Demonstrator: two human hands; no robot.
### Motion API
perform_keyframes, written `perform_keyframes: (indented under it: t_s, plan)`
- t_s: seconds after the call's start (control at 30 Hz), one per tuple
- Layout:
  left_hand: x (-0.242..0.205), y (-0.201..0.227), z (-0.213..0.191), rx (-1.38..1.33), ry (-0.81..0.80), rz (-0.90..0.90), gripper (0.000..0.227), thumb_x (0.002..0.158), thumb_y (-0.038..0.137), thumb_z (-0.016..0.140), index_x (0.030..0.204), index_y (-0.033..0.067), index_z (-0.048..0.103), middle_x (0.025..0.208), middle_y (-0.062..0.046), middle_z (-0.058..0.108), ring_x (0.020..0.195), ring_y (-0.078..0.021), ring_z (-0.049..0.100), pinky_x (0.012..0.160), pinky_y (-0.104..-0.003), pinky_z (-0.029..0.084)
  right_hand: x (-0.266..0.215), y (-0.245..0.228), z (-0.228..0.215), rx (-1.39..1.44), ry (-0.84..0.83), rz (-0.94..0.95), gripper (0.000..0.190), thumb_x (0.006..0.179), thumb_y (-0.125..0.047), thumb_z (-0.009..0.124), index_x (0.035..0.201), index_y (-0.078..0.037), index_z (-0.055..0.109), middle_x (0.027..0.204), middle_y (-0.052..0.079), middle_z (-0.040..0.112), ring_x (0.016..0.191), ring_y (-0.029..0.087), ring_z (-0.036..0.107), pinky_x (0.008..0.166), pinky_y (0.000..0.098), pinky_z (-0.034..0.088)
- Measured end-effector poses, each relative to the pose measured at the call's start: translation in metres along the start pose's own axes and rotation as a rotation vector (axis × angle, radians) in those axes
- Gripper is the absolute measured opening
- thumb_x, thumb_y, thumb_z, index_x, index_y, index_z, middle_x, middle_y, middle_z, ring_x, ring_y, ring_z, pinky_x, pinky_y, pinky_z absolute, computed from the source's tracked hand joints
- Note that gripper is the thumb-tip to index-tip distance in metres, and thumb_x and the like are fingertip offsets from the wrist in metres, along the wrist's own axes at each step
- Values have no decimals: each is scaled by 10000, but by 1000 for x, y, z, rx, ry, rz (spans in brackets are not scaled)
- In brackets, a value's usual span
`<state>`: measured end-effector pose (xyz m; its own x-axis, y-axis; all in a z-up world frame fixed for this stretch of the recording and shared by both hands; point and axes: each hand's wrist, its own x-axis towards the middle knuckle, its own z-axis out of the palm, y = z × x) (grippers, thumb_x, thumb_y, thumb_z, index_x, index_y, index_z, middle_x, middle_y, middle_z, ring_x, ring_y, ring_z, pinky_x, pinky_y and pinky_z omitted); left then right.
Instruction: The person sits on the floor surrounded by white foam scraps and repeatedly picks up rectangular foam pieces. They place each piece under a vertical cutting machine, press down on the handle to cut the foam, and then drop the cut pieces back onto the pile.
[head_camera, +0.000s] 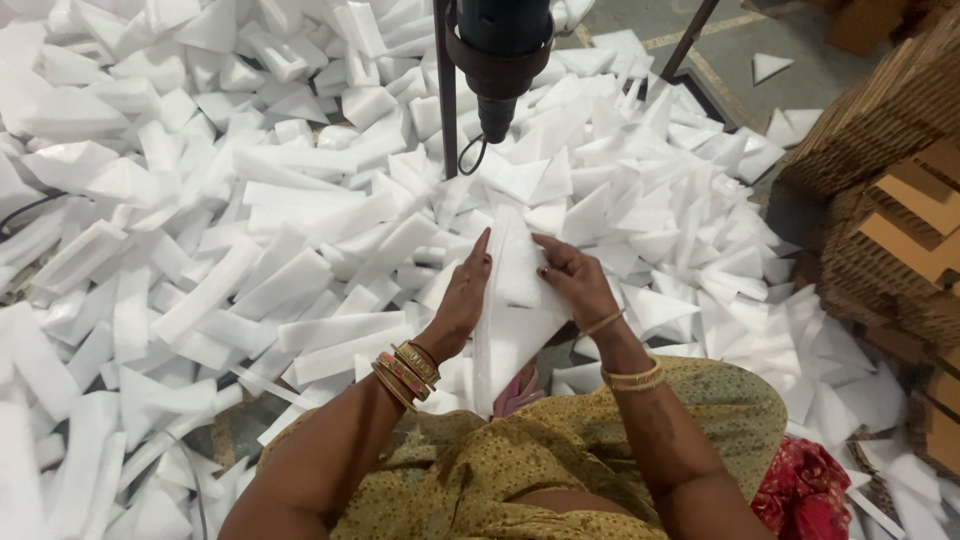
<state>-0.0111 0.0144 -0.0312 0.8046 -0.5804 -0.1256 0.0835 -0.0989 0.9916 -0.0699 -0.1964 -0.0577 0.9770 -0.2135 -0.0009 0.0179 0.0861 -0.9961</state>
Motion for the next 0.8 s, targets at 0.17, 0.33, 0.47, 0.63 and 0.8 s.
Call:
perform_keyframes:
  t_s: [0.17, 0.33, 0.47, 0.63, 0.8]
  plan:
    - [34, 9, -2, -466, -20, 17, 540, 1093, 363, 282, 1616, 229, 272, 1606, -68, 402, 1399, -219, 470, 1145, -362, 400, 51, -20, -8, -4, -106, -51, 497, 905, 84, 635, 1395, 2, 619, 1113, 36, 663, 999, 102, 583, 917, 231, 522]
    - [86, 46, -14, -684, -129, 232, 609, 1090, 401, 361, 1643, 182, 227, 1597, -121, 403, 1411, -259, 466, 1169, -399, 424, 124, -65, -9, 118, -209, -46, 492, 912, 113, 602, 1400, 52, 624, 1065, 83, 670, 936, 129, 621, 888, 239, 545]
    - [98, 63, -18, -656, 2, -3, 670, 985, 369, 395, 1615, 254, 197, 1559, -127, 432, 1350, -292, 498, 1099, -425, 455, 136, -88, -9, 100, -217, -22, 477, 896, 115, 573, 1367, 48, 605, 1058, 87, 697, 920, 137, 671, 877, 241, 580]
    - [59, 34, -18, -387, -30, 135, 585, 1081, 371, 282, 1640, 232, 184, 1663, -64, 307, 1486, -201, 368, 1196, -354, 358, 95, -64, -4, -83, -158, -25, 481, 887, 130, 623, 1359, 38, 637, 1071, 48, 698, 880, 92, 607, 817, 219, 543]
    - [29, 11, -23, 43, 129, 18, 553, 1096, 263, 290, 1644, 222, 230, 1609, -124, 431, 1425, -243, 412, 1182, -336, 316, 72, -28, 11, 26, -221, -19, 487, 889, 136, 630, 1370, 56, 646, 1051, 11, 664, 893, 68, 579, 816, 213, 520]
